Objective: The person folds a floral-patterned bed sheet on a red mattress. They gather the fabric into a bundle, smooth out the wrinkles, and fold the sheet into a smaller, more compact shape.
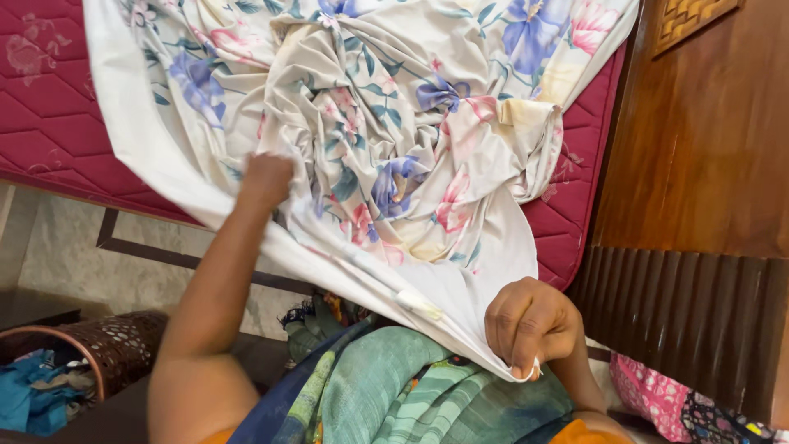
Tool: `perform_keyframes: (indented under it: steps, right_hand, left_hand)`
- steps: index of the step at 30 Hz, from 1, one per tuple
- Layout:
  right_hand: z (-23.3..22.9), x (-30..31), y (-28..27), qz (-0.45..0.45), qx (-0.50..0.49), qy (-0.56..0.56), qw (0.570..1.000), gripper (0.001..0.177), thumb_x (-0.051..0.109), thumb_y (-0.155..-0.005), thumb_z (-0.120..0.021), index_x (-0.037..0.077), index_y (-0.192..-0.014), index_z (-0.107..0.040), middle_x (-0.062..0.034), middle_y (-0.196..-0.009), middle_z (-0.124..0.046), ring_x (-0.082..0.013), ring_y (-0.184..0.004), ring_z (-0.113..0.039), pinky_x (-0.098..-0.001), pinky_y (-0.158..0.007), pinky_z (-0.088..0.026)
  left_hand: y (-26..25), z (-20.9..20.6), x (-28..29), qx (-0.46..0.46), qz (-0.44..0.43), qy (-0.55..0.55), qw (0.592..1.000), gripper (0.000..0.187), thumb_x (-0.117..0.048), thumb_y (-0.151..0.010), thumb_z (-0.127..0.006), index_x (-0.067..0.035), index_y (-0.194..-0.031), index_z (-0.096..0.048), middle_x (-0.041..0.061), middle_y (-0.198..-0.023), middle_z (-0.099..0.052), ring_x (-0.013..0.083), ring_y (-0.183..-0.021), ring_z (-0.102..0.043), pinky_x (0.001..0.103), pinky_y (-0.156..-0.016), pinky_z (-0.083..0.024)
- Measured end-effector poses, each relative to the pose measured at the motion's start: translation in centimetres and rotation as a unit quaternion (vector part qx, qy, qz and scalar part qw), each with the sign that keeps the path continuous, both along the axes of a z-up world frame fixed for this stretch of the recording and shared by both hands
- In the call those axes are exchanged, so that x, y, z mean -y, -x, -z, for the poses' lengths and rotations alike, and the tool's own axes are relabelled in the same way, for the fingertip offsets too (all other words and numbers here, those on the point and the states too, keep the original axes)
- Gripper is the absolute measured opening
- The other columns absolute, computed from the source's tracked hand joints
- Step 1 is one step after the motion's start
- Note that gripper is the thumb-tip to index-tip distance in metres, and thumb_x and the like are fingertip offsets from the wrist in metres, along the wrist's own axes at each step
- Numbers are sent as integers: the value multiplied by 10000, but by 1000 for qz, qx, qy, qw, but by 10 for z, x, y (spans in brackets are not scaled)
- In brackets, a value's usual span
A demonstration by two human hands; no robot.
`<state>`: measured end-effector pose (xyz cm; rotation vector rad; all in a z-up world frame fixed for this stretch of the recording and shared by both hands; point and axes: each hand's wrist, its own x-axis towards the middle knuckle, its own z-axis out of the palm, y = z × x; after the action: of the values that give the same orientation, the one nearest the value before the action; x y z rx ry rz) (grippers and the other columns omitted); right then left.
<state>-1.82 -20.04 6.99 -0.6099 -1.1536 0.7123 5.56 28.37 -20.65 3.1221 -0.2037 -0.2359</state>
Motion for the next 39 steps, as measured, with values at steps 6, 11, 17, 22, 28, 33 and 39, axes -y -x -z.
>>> perform_keyframes:
  steps: [6, 11, 17, 22, 28, 33, 39]
  right_hand:
    - [-10, -21, 10, 21, 19, 7, 1000, 199, 143, -1027, -690, -8, -948, -793, -97, -803, -716, -225, -701, -694, -338, -652, -577]
    - [-12, -26, 20, 68, 40, -14, 997, 189, 107, -1002, -684, -17, -915, -797, -106, -794, -727, -235, -683, -710, -353, -642, -591]
    - [-13, -4, 58, 467, -48, 79, 880, 179, 170, -916, -743, 15, -831, -716, -100, -785, -678, -187, -658, -630, -304, -697, -513]
    - [23, 12, 37, 647, -14, 200, 735, 46, 41, -1029, -675, 15, -992, -680, -96, -882, -663, -142, -797, -622, -263, -759, -510]
    - [56, 7, 11, 592, 130, 530, 593, 137, 33, -899, -716, 28, -1036, -715, -88, -911, -703, -189, -810, -657, -299, -762, -514]
    - [74, -10, 4, 557, 120, 620, 540, 145, 86, -903, -740, 41, -1040, -725, -109, -923, -710, -224, -755, -655, -321, -712, -507]
    - [69, -21, 10, 532, 126, 593, 591, 169, 62, -869, -734, 18, -1032, -725, -103, -927, -729, -196, -816, -684, -310, -746, -524]
  left_hand:
    - [-29, 53, 128, -35, 98, 253, 962, 586, 31, -756, -550, -166, -1290, -690, 218, -1209, -667, 428, -969, -687, 535, -792, -531]
    - [-56, 75, 141, -38, 11, 87, 995, 311, -216, -1002, -517, -44, -1196, -688, 225, -1225, -666, 391, -1075, -701, 496, -847, -573]
    - [-213, -67, 15, 374, -198, 393, 816, 318, -224, -1027, -540, -28, -1256, -642, 233, -1220, -660, 406, -1077, -666, 504, -882, -536]
    - [-180, -163, -96, 502, -134, 505, 689, 285, -180, -1053, -556, -64, -1302, -635, 199, -1250, -665, 386, -1108, -647, 484, -938, -517]
    - [2, -33, -109, 191, -179, 296, 919, 310, -112, -1046, -603, -142, -1353, -639, 178, -1279, -682, 429, -1114, -621, 516, -963, -480]
    - [70, 6, -137, 173, -119, 198, 957, 131, -122, -950, -691, -121, -1072, -737, 143, -929, -675, 375, -932, -654, 514, -831, -474]
    - [40, -21, -124, 180, -62, 249, 950, 200, -47, -939, -602, -85, -1075, -744, 169, -986, -653, 392, -970, -635, 497, -866, -496]
